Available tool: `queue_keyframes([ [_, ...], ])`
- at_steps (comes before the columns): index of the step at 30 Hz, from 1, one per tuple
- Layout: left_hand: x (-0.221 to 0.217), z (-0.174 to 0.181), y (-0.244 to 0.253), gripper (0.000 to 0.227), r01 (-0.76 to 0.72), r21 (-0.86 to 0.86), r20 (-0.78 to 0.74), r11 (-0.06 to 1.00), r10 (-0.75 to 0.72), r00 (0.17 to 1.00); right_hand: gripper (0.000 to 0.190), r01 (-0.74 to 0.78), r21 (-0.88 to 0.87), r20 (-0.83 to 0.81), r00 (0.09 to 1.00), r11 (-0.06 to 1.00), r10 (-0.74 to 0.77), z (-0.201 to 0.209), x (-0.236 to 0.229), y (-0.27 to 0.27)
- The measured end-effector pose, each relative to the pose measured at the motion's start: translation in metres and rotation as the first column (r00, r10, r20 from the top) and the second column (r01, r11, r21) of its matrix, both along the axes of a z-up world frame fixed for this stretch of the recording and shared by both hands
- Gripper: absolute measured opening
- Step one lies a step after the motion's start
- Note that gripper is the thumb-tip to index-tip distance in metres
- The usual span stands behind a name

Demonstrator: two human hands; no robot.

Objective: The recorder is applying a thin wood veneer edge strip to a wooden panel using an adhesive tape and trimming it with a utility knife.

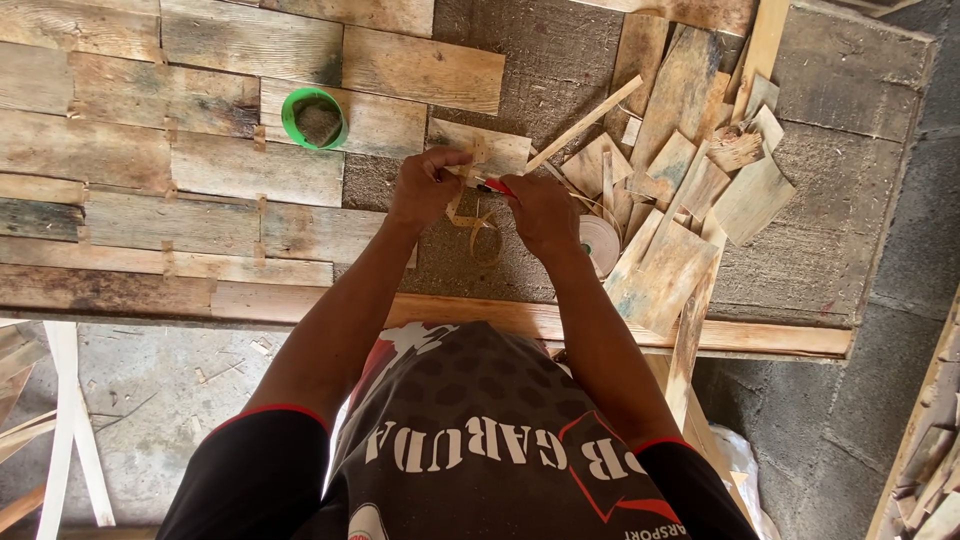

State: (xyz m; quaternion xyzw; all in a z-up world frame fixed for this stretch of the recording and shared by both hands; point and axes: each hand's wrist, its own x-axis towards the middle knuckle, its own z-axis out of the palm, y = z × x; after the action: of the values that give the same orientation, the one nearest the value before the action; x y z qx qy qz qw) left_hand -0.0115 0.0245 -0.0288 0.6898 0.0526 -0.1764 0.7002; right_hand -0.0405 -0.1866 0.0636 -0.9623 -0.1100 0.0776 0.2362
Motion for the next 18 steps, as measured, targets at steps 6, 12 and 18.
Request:
queue_keyframes([
  [6,-0.001,0.006,-0.004,0.037,-0.007,0.118,0.003,0.993,0.007,1.000,0.018,-0.004,-0.130,-0.001,1.000,0.991,0.004,-0.006,0.001,0.009],
  [12,0.001,-0.008,-0.011,0.042,0.004,0.003,-0.006,1.000,-0.004,1.000,0.012,-0.012,-0.319,-0.024,1.000,0.948,0.004,-0.037,0.005,0.020],
  [18,0.009,-0.009,-0.013,0.063,-0.023,0.088,0.094,0.996,0.015,0.995,0.016,0.161,-0.331,-0.286,0.922,0.930,-0.261,-0.026,0.016,0.005],
])
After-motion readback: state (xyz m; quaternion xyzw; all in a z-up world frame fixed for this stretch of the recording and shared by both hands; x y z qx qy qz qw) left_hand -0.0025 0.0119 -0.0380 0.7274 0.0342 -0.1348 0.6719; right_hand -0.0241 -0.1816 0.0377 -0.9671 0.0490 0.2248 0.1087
